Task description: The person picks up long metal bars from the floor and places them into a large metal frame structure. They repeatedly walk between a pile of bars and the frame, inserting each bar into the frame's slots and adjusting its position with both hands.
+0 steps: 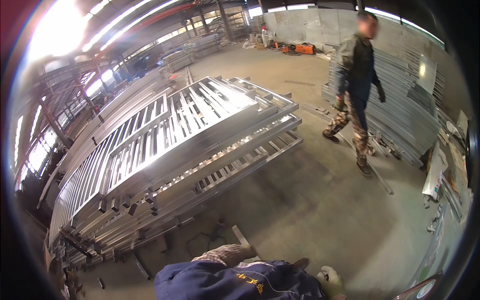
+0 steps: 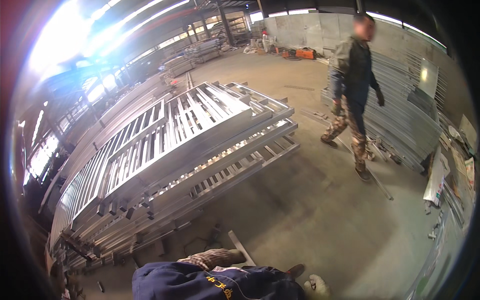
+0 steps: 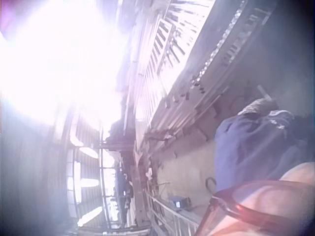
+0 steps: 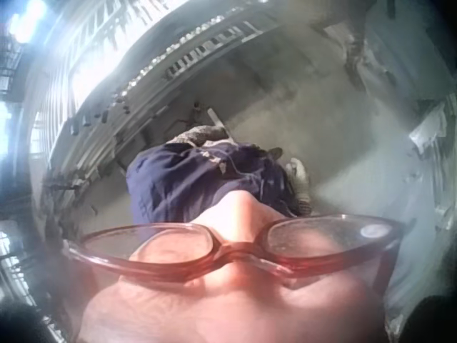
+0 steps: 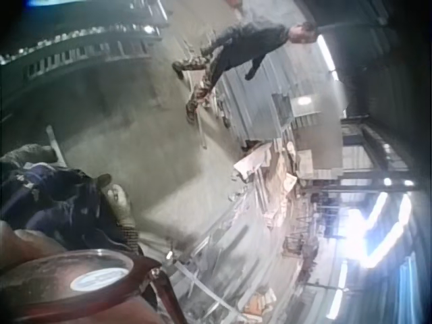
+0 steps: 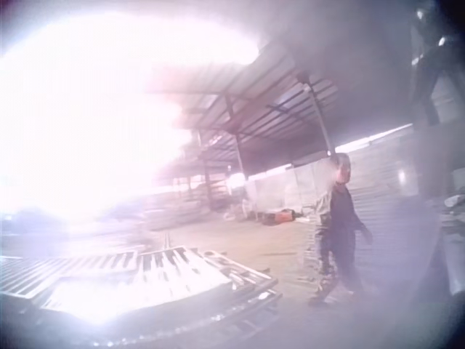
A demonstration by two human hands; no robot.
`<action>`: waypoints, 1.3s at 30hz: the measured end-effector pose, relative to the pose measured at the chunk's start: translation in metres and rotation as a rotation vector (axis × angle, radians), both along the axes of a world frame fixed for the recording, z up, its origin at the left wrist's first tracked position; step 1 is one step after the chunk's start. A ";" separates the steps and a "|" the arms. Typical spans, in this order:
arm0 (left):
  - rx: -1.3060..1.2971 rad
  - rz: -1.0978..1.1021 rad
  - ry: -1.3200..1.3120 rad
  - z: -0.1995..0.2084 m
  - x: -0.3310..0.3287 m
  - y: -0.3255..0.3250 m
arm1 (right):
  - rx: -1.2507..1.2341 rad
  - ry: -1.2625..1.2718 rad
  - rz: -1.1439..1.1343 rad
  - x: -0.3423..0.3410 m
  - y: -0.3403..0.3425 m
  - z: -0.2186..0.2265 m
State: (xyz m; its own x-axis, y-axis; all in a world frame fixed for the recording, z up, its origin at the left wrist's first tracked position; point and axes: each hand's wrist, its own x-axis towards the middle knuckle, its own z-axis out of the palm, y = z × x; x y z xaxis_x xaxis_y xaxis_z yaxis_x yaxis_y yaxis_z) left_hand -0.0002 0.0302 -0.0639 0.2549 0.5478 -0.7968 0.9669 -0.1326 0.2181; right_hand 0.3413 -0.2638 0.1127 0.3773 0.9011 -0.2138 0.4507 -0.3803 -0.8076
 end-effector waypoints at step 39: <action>-0.283 -0.255 -0.366 0.045 0.930 0.428 | -0.752 0.152 -0.281 0.588 0.094 -0.189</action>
